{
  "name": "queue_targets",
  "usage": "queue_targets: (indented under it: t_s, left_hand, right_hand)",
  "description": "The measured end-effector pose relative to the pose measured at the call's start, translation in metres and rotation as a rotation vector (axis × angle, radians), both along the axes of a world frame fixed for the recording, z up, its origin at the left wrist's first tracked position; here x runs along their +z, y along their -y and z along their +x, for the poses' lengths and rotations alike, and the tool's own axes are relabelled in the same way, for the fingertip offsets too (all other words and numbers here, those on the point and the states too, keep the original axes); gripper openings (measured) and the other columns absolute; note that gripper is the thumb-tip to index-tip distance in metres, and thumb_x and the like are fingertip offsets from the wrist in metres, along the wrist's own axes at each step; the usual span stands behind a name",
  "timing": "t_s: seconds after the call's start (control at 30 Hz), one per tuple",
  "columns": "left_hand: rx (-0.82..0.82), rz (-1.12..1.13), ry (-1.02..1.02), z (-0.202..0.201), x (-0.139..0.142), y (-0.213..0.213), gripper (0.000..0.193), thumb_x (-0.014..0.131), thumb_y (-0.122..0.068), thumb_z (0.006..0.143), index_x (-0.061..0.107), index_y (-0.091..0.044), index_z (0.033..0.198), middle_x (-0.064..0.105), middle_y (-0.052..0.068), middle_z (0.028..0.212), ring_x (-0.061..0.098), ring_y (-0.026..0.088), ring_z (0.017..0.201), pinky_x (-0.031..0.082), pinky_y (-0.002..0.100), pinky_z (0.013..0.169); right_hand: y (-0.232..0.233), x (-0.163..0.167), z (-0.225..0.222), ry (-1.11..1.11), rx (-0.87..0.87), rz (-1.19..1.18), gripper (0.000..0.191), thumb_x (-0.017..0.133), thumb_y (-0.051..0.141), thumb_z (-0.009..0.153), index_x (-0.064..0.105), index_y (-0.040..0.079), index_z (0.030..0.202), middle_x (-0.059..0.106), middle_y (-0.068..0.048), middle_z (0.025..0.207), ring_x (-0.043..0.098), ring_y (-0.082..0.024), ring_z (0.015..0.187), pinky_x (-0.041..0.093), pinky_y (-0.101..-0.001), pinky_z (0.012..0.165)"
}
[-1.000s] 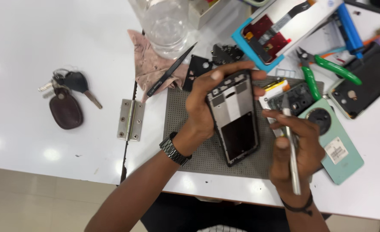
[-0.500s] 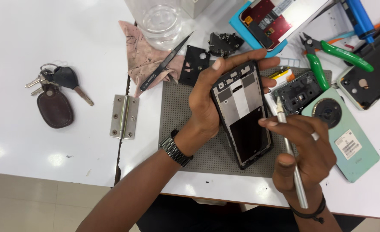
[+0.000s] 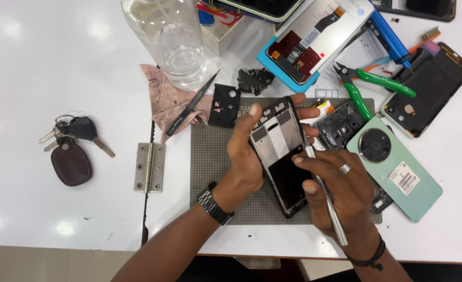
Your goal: The person holds a disassembled phone frame in one hand and uses a precision knife to scrape old adhesive and residue from its edges and back surface. They rotate the frame to work around its perimeter, set it down briefly, and continue scraping along the frame edges over a repair mat.
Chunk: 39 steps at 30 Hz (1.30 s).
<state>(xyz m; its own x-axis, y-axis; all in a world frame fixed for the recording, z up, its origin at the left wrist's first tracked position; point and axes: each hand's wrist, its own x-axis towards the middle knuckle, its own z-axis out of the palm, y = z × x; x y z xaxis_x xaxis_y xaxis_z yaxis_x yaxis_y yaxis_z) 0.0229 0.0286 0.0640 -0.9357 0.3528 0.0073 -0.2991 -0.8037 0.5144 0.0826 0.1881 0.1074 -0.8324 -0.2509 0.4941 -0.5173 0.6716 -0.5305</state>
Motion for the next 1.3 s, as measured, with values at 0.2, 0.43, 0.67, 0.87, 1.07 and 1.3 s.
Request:
queue_targets:
  t_s: [0.2,0.43,0.67,0.87,1.07,1.3]
  left_hand:
    - [-0.059,0.065,0.014,0.006,0.003,-0.001,0.087,0.034,-0.061,0.108,0.043,0.013,0.153,0.066,0.027,0.127,0.069,0.028,0.102,0.059,0.042,0.091]
    - [-0.235,0.109,-0.014,0.010,0.001,0.010,0.095,0.026,-0.069,0.107,0.044,0.015,0.149,0.067,0.029,0.123,0.071,0.028,0.096,0.060,0.041,0.092]
    - [-0.293,0.138,-0.076,-0.010,-0.050,0.009,0.098,0.024,-0.072,0.108,0.049,0.014,0.147,0.068,0.032,0.122,0.074,0.029,0.094,0.063,0.036,0.086]
    - [-0.342,0.183,-0.090,-0.026,-0.063,0.003,0.099,0.025,-0.074,0.107,0.049,0.014,0.147,0.068,0.034,0.121,0.075,0.030,0.091,0.064,0.038,0.083]
    - [-0.315,0.119,-0.135,-0.027,-0.060,0.006,0.099,0.023,-0.073,0.107,0.048,0.014,0.147,0.069,0.034,0.119,0.074,0.030,0.088,0.064,0.038,0.079]
    - [-0.329,0.054,-0.136,-0.028,-0.063,0.011,0.100,0.020,-0.072,0.106,0.044,0.014,0.151,0.069,0.035,0.121,0.072,0.028,0.086,0.062,0.036,0.082]
  right_hand:
    - [-0.007,0.009,0.017,-0.040,-0.009,-0.073,0.023,0.063,0.022,0.104,0.068,0.001,0.112,0.077,-0.006,0.098,0.069,-0.020,0.087,0.054,-0.0323,0.081]
    - [-0.016,-0.002,0.068,0.294,-0.023,-0.573,0.030,0.068,0.019,0.101,0.064,-0.006,0.118,0.073,-0.015,0.100,0.076,-0.020,0.097,0.062,-0.0332,0.084]
    - [-0.022,-0.066,0.114,0.520,-0.063,-0.741,0.025,0.073,0.015,0.098,0.068,-0.008,0.107,0.076,-0.018,0.089,0.076,-0.020,0.080,0.062,-0.0313,0.074]
    - [-0.022,-0.071,0.100,0.500,-0.023,-0.519,0.016,0.073,0.002,0.083,0.066,-0.006,0.096,0.075,-0.015,0.088,0.077,-0.020,0.079,0.061,-0.0309,0.071]
    - [-0.026,-0.068,0.083,0.569,0.035,-0.527,0.014,0.068,-0.009,0.074,0.067,-0.005,0.088,0.073,-0.015,0.083,0.074,-0.019,0.072,0.057,-0.0284,0.066]
    - [-0.013,-0.069,0.073,0.534,-0.021,-0.467,0.011,0.069,-0.008,0.072,0.067,-0.005,0.083,0.072,-0.015,0.078,0.071,-0.016,0.065,0.054,-0.0254,0.059]
